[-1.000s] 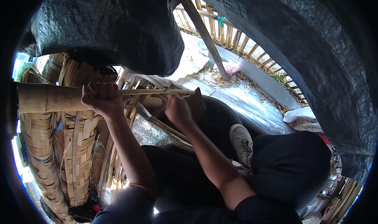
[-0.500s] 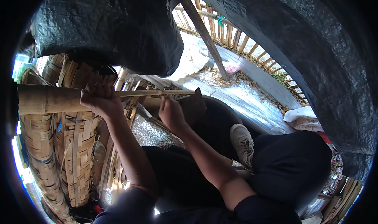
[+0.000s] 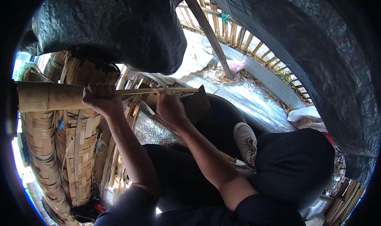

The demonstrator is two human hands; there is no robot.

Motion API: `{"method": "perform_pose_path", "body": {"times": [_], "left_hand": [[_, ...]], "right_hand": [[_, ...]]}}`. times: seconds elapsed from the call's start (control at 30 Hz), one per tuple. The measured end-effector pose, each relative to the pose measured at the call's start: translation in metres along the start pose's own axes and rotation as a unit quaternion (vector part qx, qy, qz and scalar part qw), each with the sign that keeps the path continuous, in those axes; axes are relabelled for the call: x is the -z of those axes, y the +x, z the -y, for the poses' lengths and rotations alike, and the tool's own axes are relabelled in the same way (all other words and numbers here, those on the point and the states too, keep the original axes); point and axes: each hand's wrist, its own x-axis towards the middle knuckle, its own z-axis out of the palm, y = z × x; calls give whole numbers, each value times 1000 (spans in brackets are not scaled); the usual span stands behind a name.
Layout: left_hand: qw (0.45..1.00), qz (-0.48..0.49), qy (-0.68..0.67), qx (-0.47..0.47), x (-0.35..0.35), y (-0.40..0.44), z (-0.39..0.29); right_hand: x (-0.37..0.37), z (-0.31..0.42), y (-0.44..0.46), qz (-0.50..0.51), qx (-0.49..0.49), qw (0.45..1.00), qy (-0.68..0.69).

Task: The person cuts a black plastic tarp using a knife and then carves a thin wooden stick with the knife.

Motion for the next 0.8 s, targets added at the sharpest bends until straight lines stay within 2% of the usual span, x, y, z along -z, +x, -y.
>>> {"method": "perform_pose_path", "body": {"times": [0.07, 0.17, 0.23, 0.3, 0.37, 0.47, 0.57, 0.67, 0.7, 0.77, 0.8], "left_hand": [[1000, 6, -13, 10, 7, 2, 2], [1000, 7, -22, 17, 9, 4, 1], [1000, 0, -17, 16, 7, 4, 4], [997, 37, -50, 34, 4, 3, 5], [997, 42, -46, 36, 3, 1, 4], [997, 52, -36, 37, 10, 1, 2], [998, 43, -28, 29, 17, 3, 0], [998, 33, -37, 37, 11, 4, 2], [997, 36, -49, 44, 8, 3, 3], [997, 48, -53, 42, 4, 1, 5], [996, 62, -51, 43, 4, 1, 5]], "right_hand": [[-5, -50, 1, 74, -94, 989, -84], [4, -100, 1, 81, -144, 984, -61], [5, -68, 4, 74, -110, 990, -52], [7, -16, 2, 72, -76, 994, -43], [9, 24, -3, 6, -37, 999, 36], [-4, -12, -3, -2, -82, 997, -2], [2, -97, 1, 94, -211, 970, -72], [-4, -120, 6, 68, -166, 978, -106], [6, -87, 5, 83, -92, 983, -136], [11, -22, 0, 42, -66, 997, -13], [8, -7, -2, 43, -66, 997, -12]]}}
